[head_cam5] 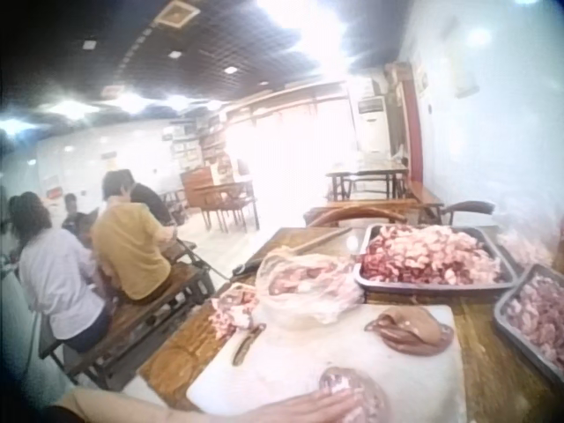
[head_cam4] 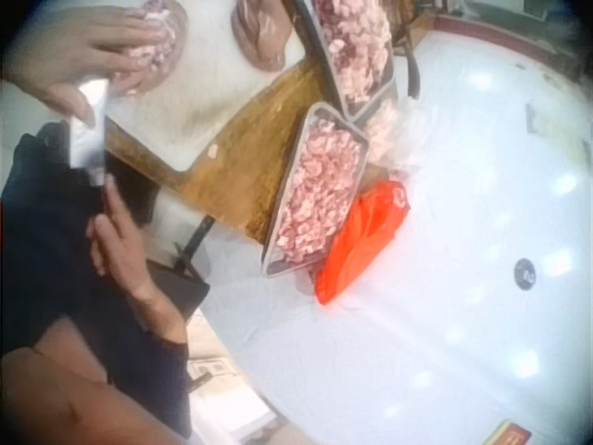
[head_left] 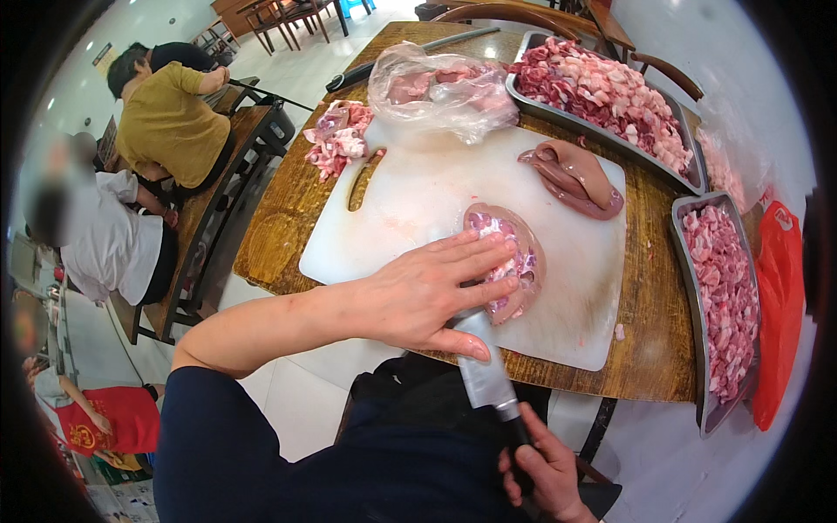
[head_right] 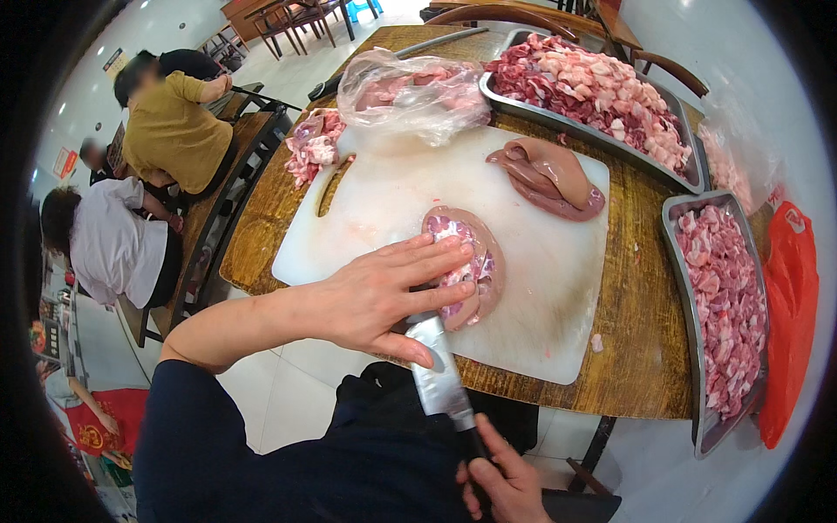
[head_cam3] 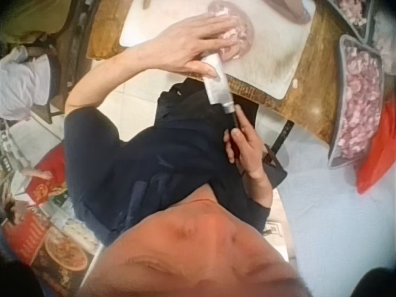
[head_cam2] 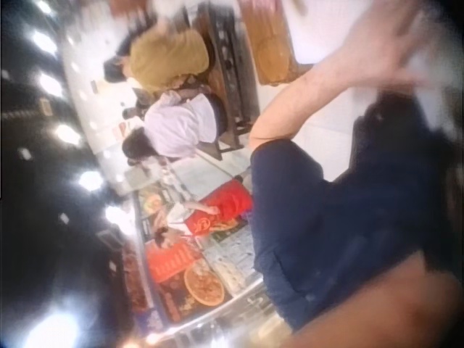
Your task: The person slices raw kidneys on a cutting board using a knife, removes inner tissue, and places the meat into a plastic bag while trays of diced meat sit nearby.
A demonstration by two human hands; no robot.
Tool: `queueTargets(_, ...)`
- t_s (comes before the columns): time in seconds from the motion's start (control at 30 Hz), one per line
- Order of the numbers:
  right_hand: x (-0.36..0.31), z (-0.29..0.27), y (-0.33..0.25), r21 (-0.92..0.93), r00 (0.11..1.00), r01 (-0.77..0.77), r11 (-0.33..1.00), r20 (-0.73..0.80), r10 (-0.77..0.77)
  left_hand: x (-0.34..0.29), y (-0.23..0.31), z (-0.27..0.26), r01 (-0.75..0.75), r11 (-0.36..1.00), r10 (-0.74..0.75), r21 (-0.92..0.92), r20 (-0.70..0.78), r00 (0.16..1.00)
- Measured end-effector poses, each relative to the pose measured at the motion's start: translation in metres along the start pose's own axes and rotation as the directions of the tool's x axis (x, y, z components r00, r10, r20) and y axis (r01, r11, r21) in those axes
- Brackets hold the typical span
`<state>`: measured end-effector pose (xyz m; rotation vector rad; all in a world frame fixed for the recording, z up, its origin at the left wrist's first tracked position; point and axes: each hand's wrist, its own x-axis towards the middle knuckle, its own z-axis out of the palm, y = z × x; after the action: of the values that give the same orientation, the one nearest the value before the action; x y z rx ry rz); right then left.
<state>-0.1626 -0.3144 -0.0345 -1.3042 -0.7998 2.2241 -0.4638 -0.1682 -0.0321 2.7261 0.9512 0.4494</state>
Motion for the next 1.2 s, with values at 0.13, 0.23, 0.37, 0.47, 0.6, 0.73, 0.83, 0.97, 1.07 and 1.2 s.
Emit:
queueTargets(0.13, 0.022, 0.023, -0.015, -0.030, 0.996, -0.054, 0.998, 0.072, 0.056, 0.007, 0.005, 0.001, -0.041, 0.996, 0.050, 0.077, -0.117, 0.992)
queueTargets(0.23, 0.025, 0.035, -0.023, -0.102, 0.990, -0.064, 0.993, 0.121, 0.076, 0.012, 0.016, 0.002, -0.031, 0.992, 0.041, 0.123, -0.079, 0.996)
queueTargets(0.37, 0.017, 0.027, -0.021, -0.208, 0.981, -0.030, 0.978, 0.179, 0.068, 0.016, 0.017, -0.008, 0.070, 0.996, -0.064, 0.058, -0.100, 0.993)
queueTargets(0.47, 0.005, 0.013, -0.013, -0.178, 0.987, -0.048, 0.983, 0.145, 0.075, 0.015, -0.007, -0.052, 0.217, 0.951, -0.259, -0.222, -0.180, 0.949)
queueTargets(0.6, -0.010, -0.007, -0.006, -0.145, 0.999, 0.021, 0.989, 0.040, -0.015, 0.005, -0.060, -0.119, 0.589, 0.728, -0.680, -0.350, -0.268, 0.682)
queueTargets(0.73, -0.021, -0.023, 0.005, -0.073, 0.980, 0.166, 0.983, -0.094, -0.173, -0.005, -0.111, -0.147, 0.704, 0.625, -0.779, -0.336, -0.211, 0.591)
queueTargets(0.83, -0.031, -0.024, 0.002, -0.008, 0.949, 0.257, 0.966, -0.188, -0.254, 0.003, -0.117, -0.129, 0.823, 0.567, -0.811, 0.040, -0.148, 0.566)
queueTargets(0.97, -0.032, -0.024, 0.000, 0.134, 0.920, 0.340, 0.931, -0.251, -0.300, 0.025, -0.096, -0.091, 0.536, 0.841, -0.515, 0.074, -0.190, 0.836)
queueTargets(1.07, -0.031, -0.026, 0.000, 0.172, 0.907, 0.369, 0.913, -0.279, -0.314, 0.057, -0.046, -0.058, 0.188, 0.980, -0.186, -0.062, 0.043, 0.982)
queueTargets(1.2, -0.030, -0.026, 0.000, 0.062, 0.882, 0.415, 0.908, -0.272, -0.384, 0.082, -0.011, -0.025, -0.175, 0.983, 0.183, -0.063, 0.170, 0.968)
